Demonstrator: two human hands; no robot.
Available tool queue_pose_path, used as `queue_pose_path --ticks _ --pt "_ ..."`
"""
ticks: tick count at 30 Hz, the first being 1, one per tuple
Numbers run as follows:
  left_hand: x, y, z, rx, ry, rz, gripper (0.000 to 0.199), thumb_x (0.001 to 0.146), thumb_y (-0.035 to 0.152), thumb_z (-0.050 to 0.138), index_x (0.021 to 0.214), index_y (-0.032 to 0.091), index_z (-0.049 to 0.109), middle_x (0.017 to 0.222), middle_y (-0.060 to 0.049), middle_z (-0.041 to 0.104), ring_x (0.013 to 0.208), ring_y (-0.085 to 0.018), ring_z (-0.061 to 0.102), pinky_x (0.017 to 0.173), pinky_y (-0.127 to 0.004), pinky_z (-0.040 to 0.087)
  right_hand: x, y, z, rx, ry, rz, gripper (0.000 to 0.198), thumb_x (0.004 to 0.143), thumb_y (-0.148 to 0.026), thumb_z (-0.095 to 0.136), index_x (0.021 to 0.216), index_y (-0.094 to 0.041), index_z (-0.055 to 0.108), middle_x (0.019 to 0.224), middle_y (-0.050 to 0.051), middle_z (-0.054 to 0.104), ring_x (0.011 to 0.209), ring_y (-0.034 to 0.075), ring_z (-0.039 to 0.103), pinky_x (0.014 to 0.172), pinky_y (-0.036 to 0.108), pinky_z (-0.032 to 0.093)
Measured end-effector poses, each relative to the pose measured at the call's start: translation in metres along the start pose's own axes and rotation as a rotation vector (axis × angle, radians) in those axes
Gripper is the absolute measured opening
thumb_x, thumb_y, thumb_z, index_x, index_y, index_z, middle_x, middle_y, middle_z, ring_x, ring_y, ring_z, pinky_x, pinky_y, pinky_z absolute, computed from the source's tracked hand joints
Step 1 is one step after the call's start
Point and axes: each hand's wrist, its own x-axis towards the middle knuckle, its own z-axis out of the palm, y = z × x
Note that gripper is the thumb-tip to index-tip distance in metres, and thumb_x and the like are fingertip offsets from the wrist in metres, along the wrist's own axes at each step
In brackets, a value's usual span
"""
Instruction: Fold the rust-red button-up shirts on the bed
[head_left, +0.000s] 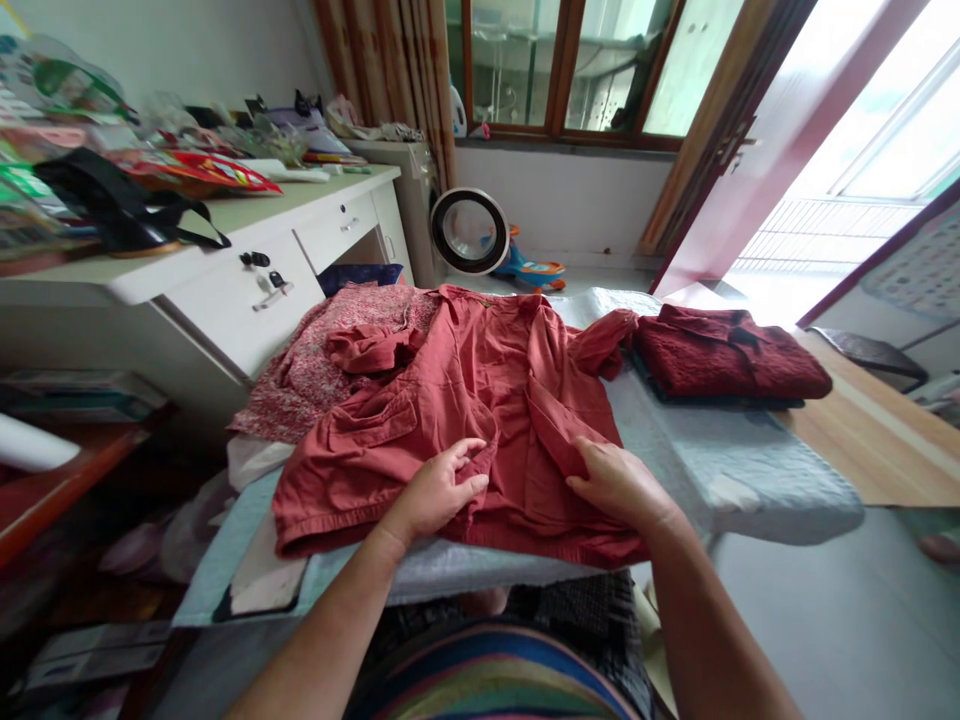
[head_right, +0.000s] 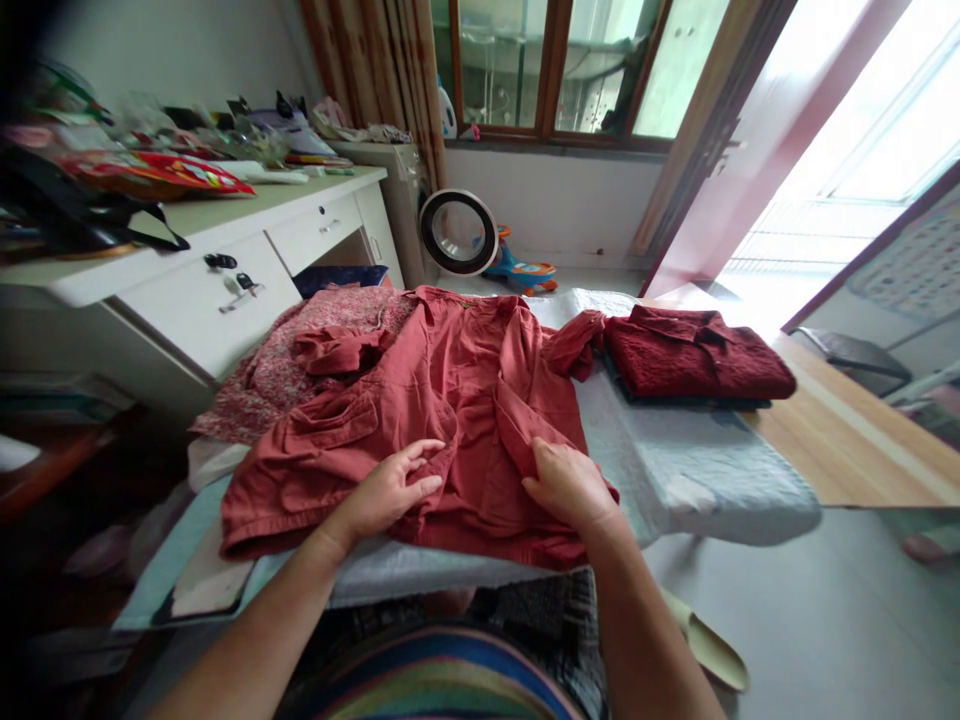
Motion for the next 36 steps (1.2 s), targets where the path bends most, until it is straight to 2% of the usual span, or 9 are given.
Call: queue_pose_path --ticks 3,5,7,11,16,21,24,30,36 --pt "-0.002 -0.004 -0.002 0.05 0.0 0.001 0.045 0.082 0.031 0.061 0.125 0.019 0.06 0.117 -0.008 0.07 0.11 -0.022 0.065 0.097 -0.034 0.049 0.003 -0.014 0.004 0.021 -0.029 -0.08 0.013 0.085 -0.022 0.055 0.093 -0.017 0.065 0.098 0.011 0.071 0.092 0.025 0.066 0.079 0.032 0.042" --pt "-0.004 -0.002 -0.001 0.134 0.016 0.006 0.039 0.081 0.032 0.062 0.119 0.021 0.064 0.112 -0.007 0.072 0.105 -0.023 0.067 0.097 -0.034 0.049 0.005 -0.026 0.006 0.11 0.003 -0.132 0.015 0.088 -0.021 0.051 0.094 -0.018 0.064 0.097 0.009 0.072 0.092 0.022 0.066 0.081 0.03 0.043" --pt "-0.005 0.001 0.0 0.166 0.027 0.019 0.037 0.083 0.033 0.061 0.118 0.021 0.064 0.115 -0.007 0.072 0.106 -0.023 0.066 0.098 -0.033 0.048 0.004 -0.039 0.007 0.22 0.029 -0.203 0.02 0.09 -0.018 0.048 0.103 -0.018 0.063 0.101 0.008 0.071 0.095 0.02 0.065 0.084 0.029 0.043" --pt "-0.008 0.004 0.002 0.139 0.038 0.019 0.037 0.086 0.038 0.058 0.118 0.02 0.063 0.113 -0.006 0.072 0.103 -0.022 0.066 0.092 -0.031 0.049 -0.011 -0.051 0.006 0.278 -0.089 -0.374 0.038 0.084 -0.014 0.052 0.121 -0.017 0.06 0.114 0.009 0.069 0.104 0.02 0.062 0.092 0.031 0.041" --pt "-0.01 0.005 0.003 0.122 0.066 0.013 0.033 0.091 0.045 0.051 0.107 0.019 0.064 0.104 -0.006 0.073 0.095 -0.02 0.066 0.085 -0.029 0.05 -0.029 -0.033 0.001 0.086 -0.006 -0.24 0.04 0.081 -0.018 0.059 0.122 -0.02 0.061 0.115 0.011 0.068 0.113 0.028 0.056 0.1 0.044 0.034" --pt "-0.01 0.008 0.006 0.208 0.081 -0.025 0.03 0.088 0.041 0.055 0.109 0.021 0.062 0.106 -0.005 0.072 0.094 -0.021 0.066 0.082 -0.029 0.049 -0.028 -0.023 0.004 -0.031 -0.039 -0.09 0.017 0.082 -0.011 0.052 0.091 -0.017 0.065 0.094 0.011 0.069 0.089 0.024 0.063 0.078 0.033 0.041" --pt "-0.01 0.007 0.007 0.231 0.096 -0.027 0.028 0.088 0.039 0.055 0.108 0.021 0.061 0.101 -0.004 0.072 0.09 -0.02 0.066 0.081 -0.029 0.049 -0.027 -0.034 0.004 0.104 -0.051 -0.172 0.014 0.085 -0.013 0.052 0.085 -0.019 0.064 0.088 0.006 0.069 0.081 0.019 0.063 0.072 0.028 0.04" --pt "-0.012 0.006 0.008 0.273 0.108 0.004 0.022 0.083 0.027 0.056 0.105 0.021 0.059 0.095 -0.003 0.071 0.085 -0.018 0.067 0.078 -0.026 0.048 -0.022 -0.066 0.013 0.451 -0.02 -0.369 0.017 0.087 -0.012 0.052 0.09 -0.018 0.068 0.088 0.003 0.069 0.08 0.015 0.061 0.074 0.025 0.042" --pt "-0.014 0.008 0.009 0.295 0.103 -0.027 0.026 0.084 0.028 0.056 0.109 0.023 0.059 0.101 -0.003 0.071 0.095 -0.021 0.068 0.082 -0.028 0.048 -0.02 -0.064 0.014 0.617 -0.248 -0.516 0.031 0.083 -0.009 0.054 0.107 -0.022 0.068 0.102 0.0 0.072 0.089 0.015 0.064 0.082 0.024 0.046"
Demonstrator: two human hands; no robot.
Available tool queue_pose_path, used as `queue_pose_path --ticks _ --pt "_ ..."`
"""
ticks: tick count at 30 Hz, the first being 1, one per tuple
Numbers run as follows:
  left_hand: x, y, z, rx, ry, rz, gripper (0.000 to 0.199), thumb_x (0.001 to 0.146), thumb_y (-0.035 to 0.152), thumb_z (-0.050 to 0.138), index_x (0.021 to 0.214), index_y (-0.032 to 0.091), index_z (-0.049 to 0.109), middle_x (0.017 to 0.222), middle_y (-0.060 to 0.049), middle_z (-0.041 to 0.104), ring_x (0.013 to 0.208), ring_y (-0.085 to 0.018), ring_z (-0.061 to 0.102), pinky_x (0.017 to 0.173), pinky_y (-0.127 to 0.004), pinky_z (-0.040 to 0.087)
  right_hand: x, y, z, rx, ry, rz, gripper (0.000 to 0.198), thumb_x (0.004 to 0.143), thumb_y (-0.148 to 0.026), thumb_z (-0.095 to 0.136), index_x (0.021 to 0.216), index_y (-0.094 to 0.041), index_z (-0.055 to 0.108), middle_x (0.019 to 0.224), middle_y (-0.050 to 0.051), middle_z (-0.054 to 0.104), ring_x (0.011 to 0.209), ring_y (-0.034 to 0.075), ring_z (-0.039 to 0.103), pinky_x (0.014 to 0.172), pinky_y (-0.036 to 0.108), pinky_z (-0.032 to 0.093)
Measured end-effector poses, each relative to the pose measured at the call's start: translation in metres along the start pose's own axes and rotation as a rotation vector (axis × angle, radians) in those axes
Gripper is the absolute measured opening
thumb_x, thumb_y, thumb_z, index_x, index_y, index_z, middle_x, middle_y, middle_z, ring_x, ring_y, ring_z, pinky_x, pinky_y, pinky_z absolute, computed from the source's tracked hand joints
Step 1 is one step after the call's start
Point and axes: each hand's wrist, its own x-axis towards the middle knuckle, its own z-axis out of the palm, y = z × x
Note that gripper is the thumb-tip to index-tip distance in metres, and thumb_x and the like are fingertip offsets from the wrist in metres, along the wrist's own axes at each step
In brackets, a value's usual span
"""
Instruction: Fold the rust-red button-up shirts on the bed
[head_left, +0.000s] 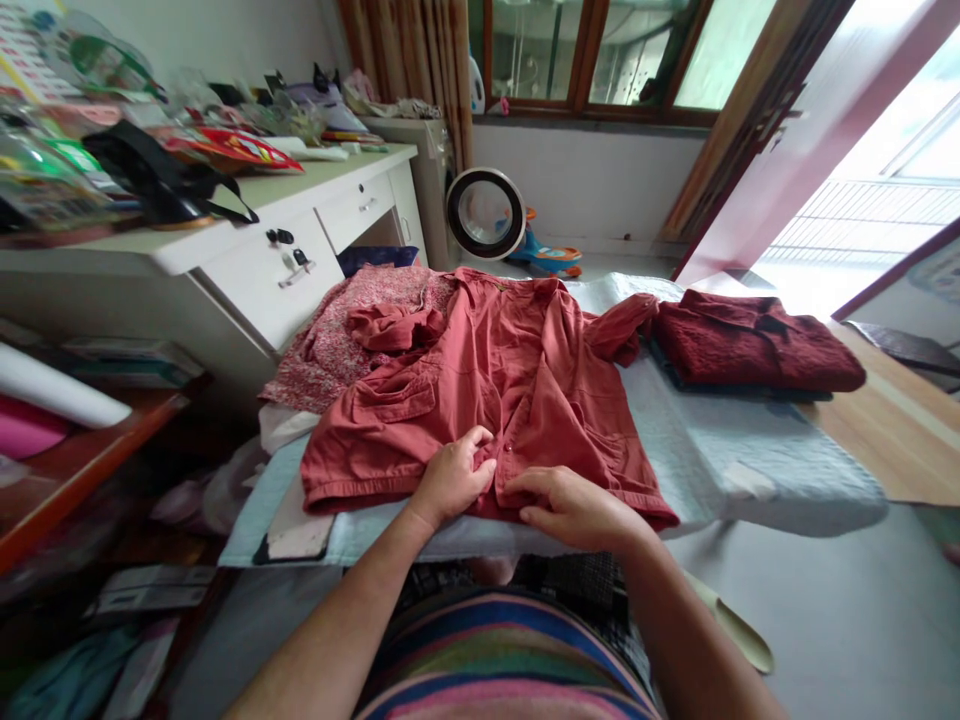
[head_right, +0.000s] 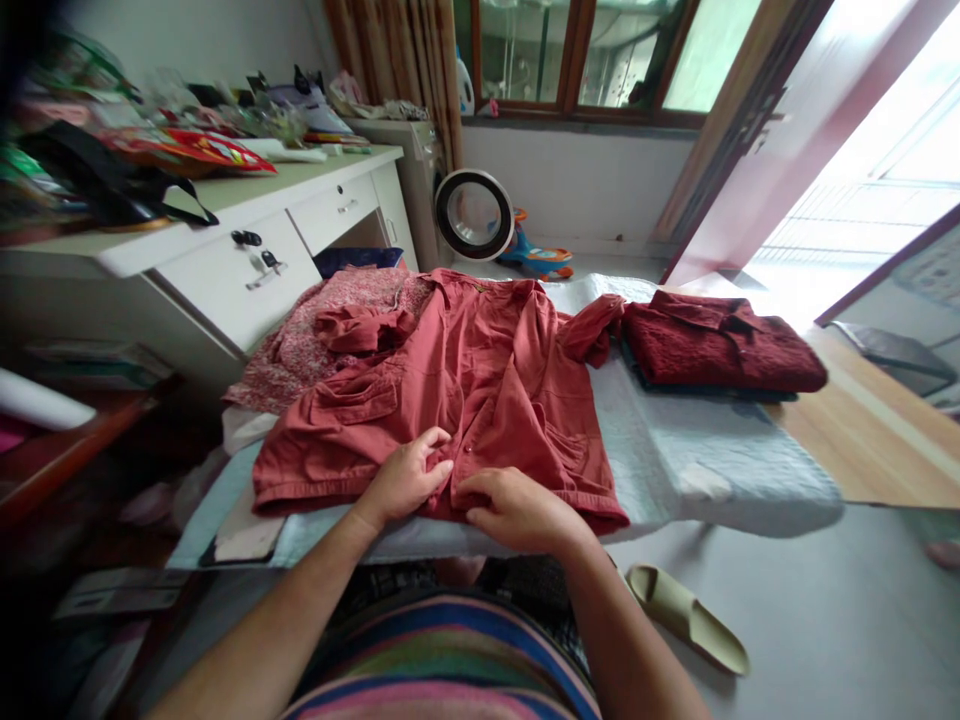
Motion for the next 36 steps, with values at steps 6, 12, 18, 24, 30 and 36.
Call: queue_pose_path --ticks 6,12,18,24,30,36 --pt "-0.001 -0.002 0.0 0.014 0.002 -0.007 0.03 0.09 0.043 0.053 0.112 0.024 0.059 0.103 -0.004 0.073 0.095 -0.021 0.069 0.08 -0.028 0.048 -0.01 0.007 -0.009 -0.428 0.117 0.141 0.028 0.079 -0.015 0.06 0.107 -0.019 0.066 0.103 0.007 0.068 0.1 0.023 0.059 0.091 0.035 0.041" --pt "0.002 0.004 0.007 0.251 -0.037 -0.06 0.053 0.076 0.057 0.067 0.115 0.022 0.06 0.103 -0.011 0.074 0.096 -0.03 0.069 0.078 -0.033 0.049 -0.011 0.014 0.003 -0.617 0.065 0.271 0.019 0.08 -0.009 0.052 0.094 -0.018 0.061 0.092 0.007 0.067 0.084 0.02 0.061 0.072 0.029 0.04" --pt "0.006 0.007 0.014 0.413 -0.073 -0.065 0.04 0.08 0.049 0.065 0.111 0.023 0.065 0.104 -0.011 0.074 0.098 -0.029 0.069 0.08 -0.034 0.049 -0.019 0.01 0.017 -0.576 0.423 0.129 0.016 0.089 -0.011 0.045 0.09 -0.021 0.056 0.088 0.003 0.059 0.078 0.016 0.055 0.069 0.026 0.038" --pt "0.007 0.01 0.013 0.472 -0.097 -0.062 0.041 0.082 0.048 0.061 0.114 0.023 0.065 0.104 -0.011 0.074 0.097 -0.029 0.07 0.076 -0.033 0.048 -0.057 0.03 0.006 -0.656 0.337 0.186 0.005 0.089 -0.017 0.054 0.089 -0.02 0.058 0.091 0.004 0.059 0.086 0.02 0.052 0.079 0.031 0.038" --pt "0.01 0.008 0.014 0.49 -0.118 -0.063 0.043 0.082 0.048 0.061 0.116 0.022 0.064 0.108 -0.012 0.074 0.099 -0.028 0.069 0.079 -0.032 0.048 -0.105 0.059 -0.025 -0.648 0.305 0.312 0.005 0.084 -0.015 0.058 0.085 -0.02 0.059 0.092 0.005 0.06 0.089 0.021 0.05 0.082 0.032 0.038" --pt "0.013 0.008 0.012 0.496 -0.153 -0.076 0.046 0.083 0.05 0.059 0.118 0.02 0.063 0.11 -0.013 0.073 0.1 -0.03 0.069 0.079 -0.033 0.047 -0.13 0.062 -0.036 -0.53 0.335 0.356 0.017 0.081 -0.006 0.05 0.087 -0.02 0.058 0.092 0.004 0.058 0.089 0.019 0.05 0.079 0.028 0.04"
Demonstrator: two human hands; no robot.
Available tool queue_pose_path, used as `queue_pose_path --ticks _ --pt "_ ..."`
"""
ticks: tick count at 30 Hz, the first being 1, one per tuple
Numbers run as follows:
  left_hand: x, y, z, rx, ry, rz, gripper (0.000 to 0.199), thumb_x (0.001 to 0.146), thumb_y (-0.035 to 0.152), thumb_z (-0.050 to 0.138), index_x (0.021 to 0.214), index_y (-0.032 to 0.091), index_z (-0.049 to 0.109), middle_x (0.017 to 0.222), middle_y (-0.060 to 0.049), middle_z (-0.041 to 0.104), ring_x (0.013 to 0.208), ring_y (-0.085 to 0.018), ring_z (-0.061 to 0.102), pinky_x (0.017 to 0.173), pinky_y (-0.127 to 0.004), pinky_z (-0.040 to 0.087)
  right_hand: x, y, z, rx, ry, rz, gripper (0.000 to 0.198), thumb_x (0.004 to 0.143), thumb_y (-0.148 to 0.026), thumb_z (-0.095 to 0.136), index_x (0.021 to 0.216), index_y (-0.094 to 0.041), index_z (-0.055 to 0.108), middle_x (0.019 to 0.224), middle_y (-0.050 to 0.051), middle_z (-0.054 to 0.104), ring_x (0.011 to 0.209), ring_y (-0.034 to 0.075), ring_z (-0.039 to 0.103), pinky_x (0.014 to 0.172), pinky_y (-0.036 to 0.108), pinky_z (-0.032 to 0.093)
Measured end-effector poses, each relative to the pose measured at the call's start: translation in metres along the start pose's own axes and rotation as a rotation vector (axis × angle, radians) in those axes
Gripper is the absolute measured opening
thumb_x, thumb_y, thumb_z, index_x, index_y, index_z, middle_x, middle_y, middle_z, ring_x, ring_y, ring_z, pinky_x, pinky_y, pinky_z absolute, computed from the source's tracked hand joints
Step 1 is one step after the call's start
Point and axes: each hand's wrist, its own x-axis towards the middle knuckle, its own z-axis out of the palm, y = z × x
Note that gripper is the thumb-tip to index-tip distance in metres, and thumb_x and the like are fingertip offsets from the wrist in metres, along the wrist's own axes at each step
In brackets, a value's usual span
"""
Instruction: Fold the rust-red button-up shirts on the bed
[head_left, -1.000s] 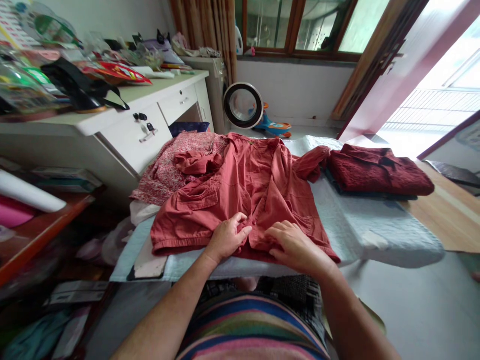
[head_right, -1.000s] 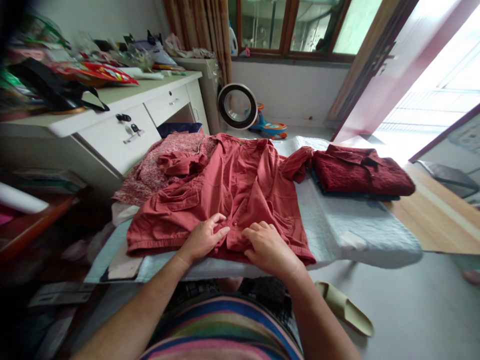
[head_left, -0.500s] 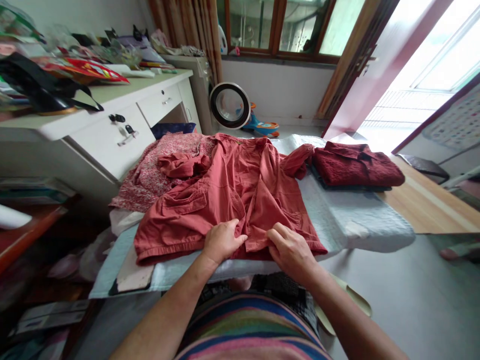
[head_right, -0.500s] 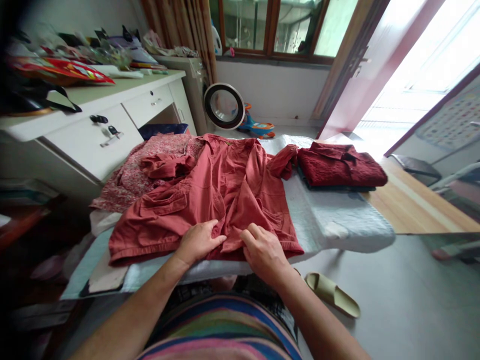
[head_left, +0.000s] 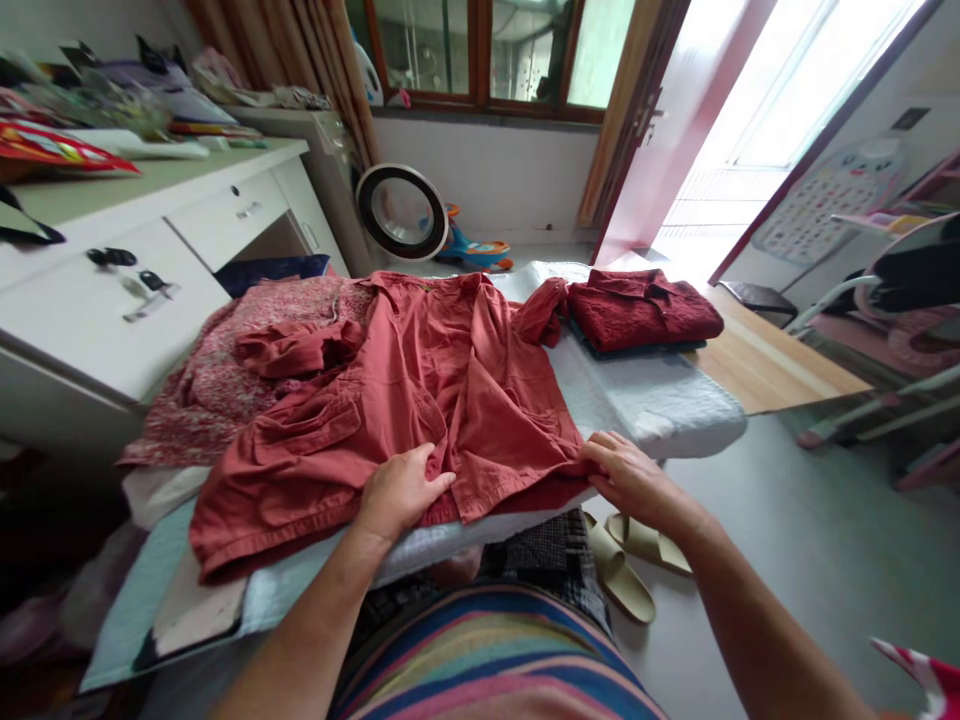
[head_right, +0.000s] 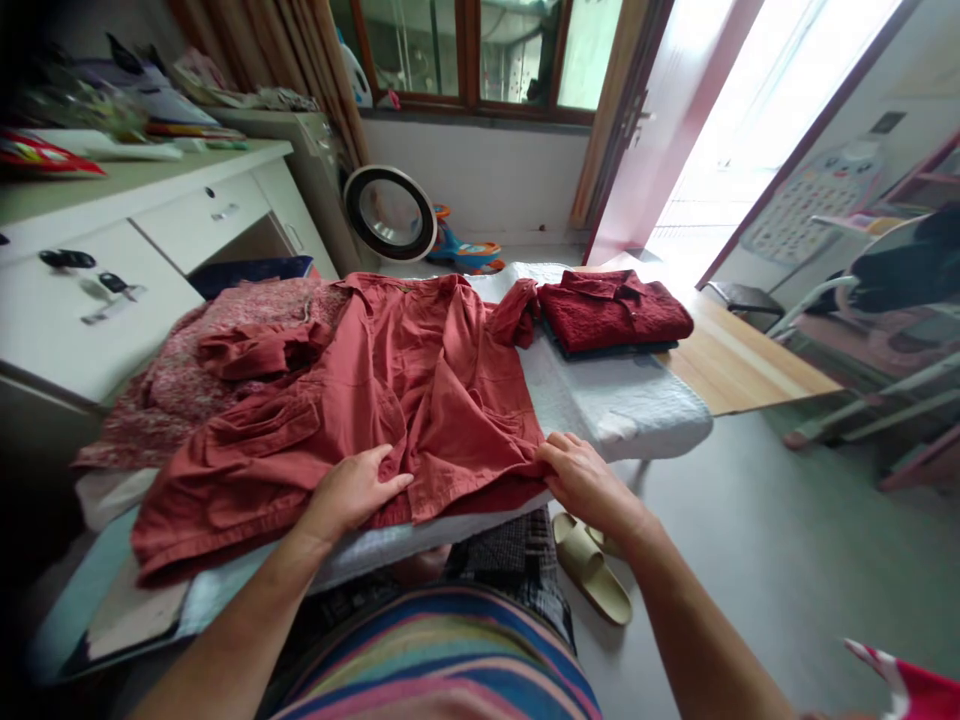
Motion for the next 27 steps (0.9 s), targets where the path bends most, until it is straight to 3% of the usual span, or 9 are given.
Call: queue_pose_path --ticks 4,9,12,15,19,21,24,27 --pt "0.0 0.001 -0.003 0.001 -0.009 0.023 0.041 0.083 0.049 0.059 0.112 0.021 0.064 0.108 -0.012 0.074 0.099 -0.028 0.069 0.077 -0.031 0.046 -0.009 0.003 0.007 0.156 0.07 0.025 0.017 0.082 -0.007 0.049 0.089 -0.021 0.055 0.088 0.001 0.055 0.079 0.014 0.053 0.072 0.024 0.039" --pt "0.0 0.001 -0.004 -0.007 -0.028 0.034 0.037 0.083 0.05 0.058 0.107 0.022 0.065 0.104 -0.01 0.074 0.095 -0.027 0.07 0.074 -0.029 0.045 -0.012 -0.004 0.025 0.161 0.533 0.17 0.015 0.078 -0.009 0.051 0.075 -0.022 0.044 0.075 -0.002 0.048 0.067 0.014 0.046 0.064 0.025 0.035" --pt "0.001 0.001 -0.004 -0.017 -0.038 0.035 0.037 0.083 0.05 0.058 0.107 0.023 0.065 0.104 -0.01 0.074 0.096 -0.027 0.069 0.074 -0.029 0.045 -0.013 -0.01 0.033 0.173 0.663 0.212 0.015 0.078 -0.01 0.05 0.074 -0.023 0.043 0.071 -0.003 0.045 0.065 0.014 0.045 0.064 0.025 0.034" --pt "0.001 0.0 -0.003 -0.023 -0.033 0.036 0.039 0.083 0.05 0.059 0.11 0.022 0.065 0.106 -0.01 0.074 0.097 -0.026 0.069 0.077 -0.029 0.046 -0.017 -0.012 0.033 0.188 0.562 0.219 0.013 0.078 -0.008 0.049 0.08 -0.021 0.047 0.077 -0.001 0.049 0.069 0.014 0.048 0.066 0.025 0.036" --pt "0.002 0.0 -0.002 0.005 -0.027 0.032 0.042 0.083 0.051 0.059 0.112 0.02 0.064 0.109 -0.012 0.073 0.1 -0.028 0.068 0.08 -0.03 0.046 -0.023 -0.016 0.015 0.196 0.123 0.094 0.007 0.081 -0.015 0.055 0.084 -0.021 0.055 0.082 0.0 0.056 0.07 0.013 0.051 0.065 0.024 0.037" --pt "0.001 0.001 -0.002 0.015 -0.025 0.027 0.042 0.084 0.051 0.058 0.111 0.02 0.064 0.109 -0.013 0.073 0.101 -0.028 0.068 0.08 -0.031 0.046 -0.02 -0.023 0.003 0.202 -0.004 0.043 0.005 0.084 -0.022 0.058 0.079 -0.021 0.057 0.077 0.0 0.057 0.069 0.013 0.052 0.065 0.024 0.037" --pt "-0.001 0.001 -0.002 0.017 -0.019 0.023 0.042 0.084 0.051 0.058 0.114 0.022 0.064 0.109 -0.011 0.073 0.099 -0.027 0.069 0.078 -0.03 0.046 -0.004 -0.041 -0.005 0.219 0.061 0.004 0.012 0.088 -0.025 0.056 0.078 -0.02 0.06 0.078 0.001 0.059 0.073 0.014 0.054 0.068 0.025 0.039" --pt "-0.002 0.001 -0.001 0.032 -0.004 0.008 0.044 0.084 0.051 0.059 0.116 0.021 0.063 0.11 -0.012 0.073 0.1 -0.028 0.069 0.078 -0.031 0.046 0.019 -0.061 0.004 0.234 0.172 -0.102 0.011 0.088 -0.022 0.057 0.095 -0.02 0.065 0.095 0.005 0.063 0.091 0.017 0.057 0.082 0.028 0.042"
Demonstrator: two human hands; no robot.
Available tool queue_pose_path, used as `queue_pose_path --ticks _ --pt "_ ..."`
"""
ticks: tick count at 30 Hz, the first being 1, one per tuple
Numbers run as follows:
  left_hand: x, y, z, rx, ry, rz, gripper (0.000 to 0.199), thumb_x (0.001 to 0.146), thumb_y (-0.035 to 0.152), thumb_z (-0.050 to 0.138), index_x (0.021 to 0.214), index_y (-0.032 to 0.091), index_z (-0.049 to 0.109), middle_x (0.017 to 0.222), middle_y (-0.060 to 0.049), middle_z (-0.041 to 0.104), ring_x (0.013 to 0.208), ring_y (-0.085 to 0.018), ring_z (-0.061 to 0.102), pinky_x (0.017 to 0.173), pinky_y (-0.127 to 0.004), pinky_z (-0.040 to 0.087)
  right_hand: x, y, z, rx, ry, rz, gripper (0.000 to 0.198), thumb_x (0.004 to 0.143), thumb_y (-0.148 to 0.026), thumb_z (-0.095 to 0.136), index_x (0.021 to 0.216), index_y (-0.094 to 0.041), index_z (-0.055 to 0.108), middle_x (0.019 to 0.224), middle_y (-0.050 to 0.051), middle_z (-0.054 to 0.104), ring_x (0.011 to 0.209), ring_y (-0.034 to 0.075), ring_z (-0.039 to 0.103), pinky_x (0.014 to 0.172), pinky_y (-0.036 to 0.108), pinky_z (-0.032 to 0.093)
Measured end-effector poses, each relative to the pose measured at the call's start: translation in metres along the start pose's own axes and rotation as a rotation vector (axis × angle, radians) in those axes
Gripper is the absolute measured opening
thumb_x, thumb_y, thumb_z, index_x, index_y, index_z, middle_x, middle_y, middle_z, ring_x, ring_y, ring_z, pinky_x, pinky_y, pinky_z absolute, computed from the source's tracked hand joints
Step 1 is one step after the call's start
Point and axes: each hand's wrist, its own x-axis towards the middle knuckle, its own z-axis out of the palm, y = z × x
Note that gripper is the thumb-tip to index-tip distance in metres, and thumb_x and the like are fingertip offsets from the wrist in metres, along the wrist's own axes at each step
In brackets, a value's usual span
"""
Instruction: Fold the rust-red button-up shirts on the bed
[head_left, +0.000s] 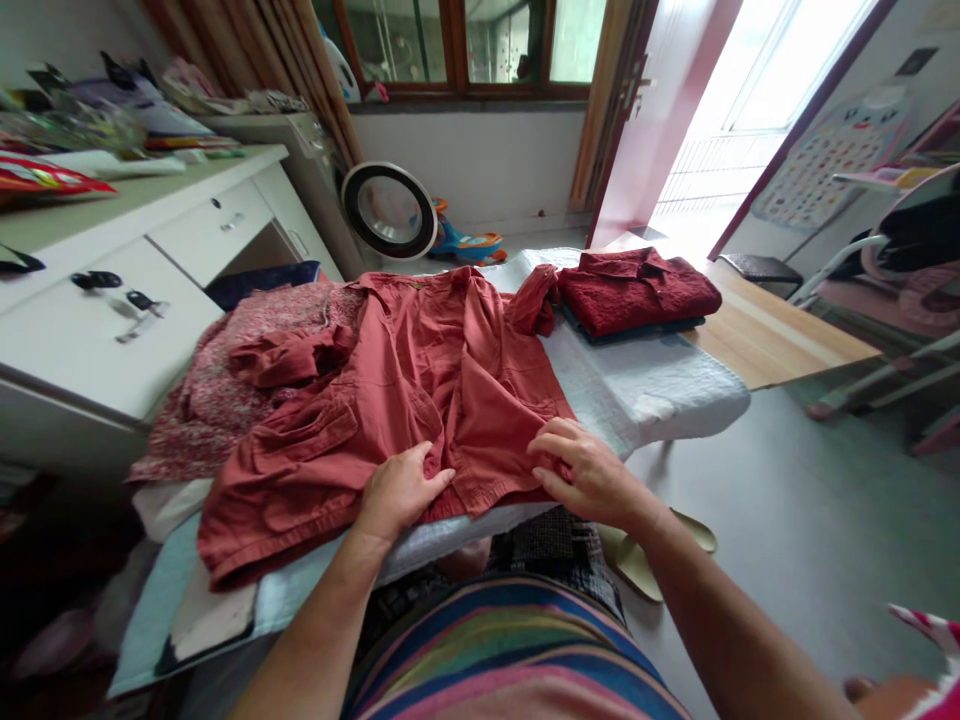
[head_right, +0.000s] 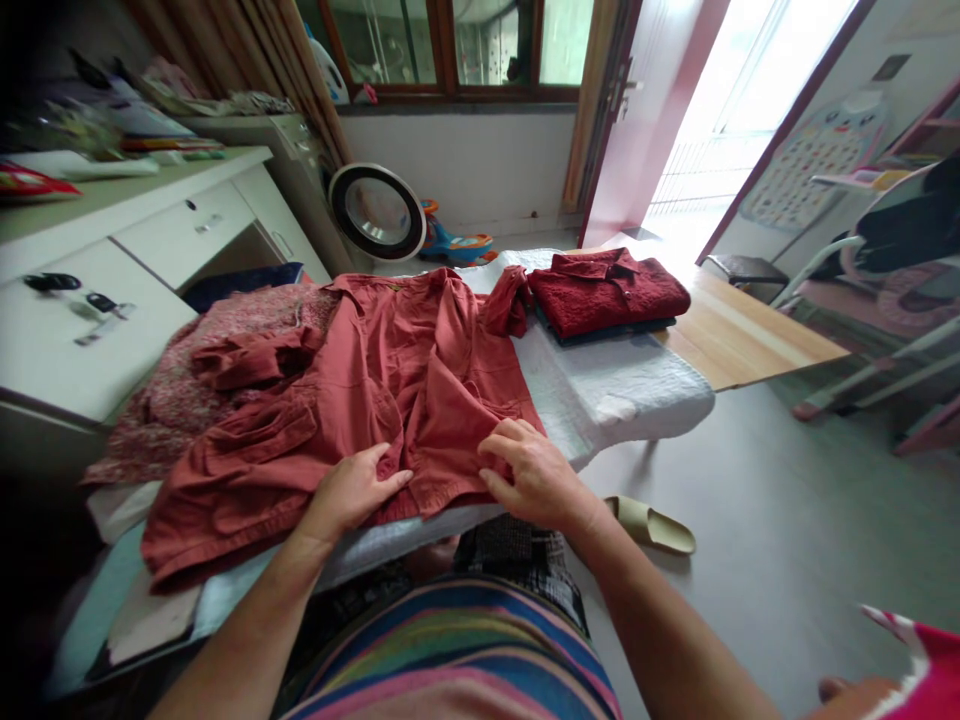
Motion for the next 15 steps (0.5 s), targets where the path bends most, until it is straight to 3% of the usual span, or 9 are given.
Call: queue_pose_path --ticks 3,7,11,15 --pt "-0.002 0.0 0.001 -0.012 0.014 0.002 0.042 0.084 0.049 0.06 0.115 0.021 0.063 0.109 -0.011 0.073 0.101 -0.027 0.069 0.081 -0.031 0.046 0.019 -0.008 0.021 -0.054 -0.16 -0.074 0.016 0.088 -0.017 0.054 0.098 -0.019 0.066 0.098 0.007 0.066 0.093 0.018 0.059 0.085 0.028 0.042" --pt "-0.007 -0.001 0.001 -0.046 0.056 0.016 0.047 0.083 0.048 0.061 0.12 0.02 0.06 0.11 -0.012 0.073 0.1 -0.028 0.068 0.082 -0.032 0.047 0.041 -0.016 0.033 -0.182 -0.368 -0.01 0.019 0.091 -0.017 0.049 0.086 -0.017 0.067 0.09 0.007 0.07 0.084 0.018 0.063 0.074 0.026 0.041" --pt "-0.009 -0.005 -0.004 -0.23 0.091 0.048 0.041 0.087 0.049 0.055 0.116 0.02 0.06 0.107 -0.009 0.073 0.095 -0.026 0.068 0.08 -0.032 0.047 0.07 -0.026 0.042 -0.147 -0.293 -0.05 0.018 0.093 -0.02 0.049 0.088 -0.019 0.067 0.091 0.007 0.071 0.085 0.019 0.065 0.075 0.026 0.041" --pt "-0.001 -0.014 -0.011 -0.524 0.069 0.143 0.025 0.092 0.033 0.044 0.105 0.021 0.062 0.101 -0.004 0.073 0.093 -0.02 0.067 0.082 -0.027 0.047 0.098 -0.029 0.064 -0.127 -0.186 0.014 0.014 0.09 -0.02 0.053 0.093 -0.02 0.066 0.095 0.007 0.069 0.085 0.019 0.064 0.074 0.027 0.041"
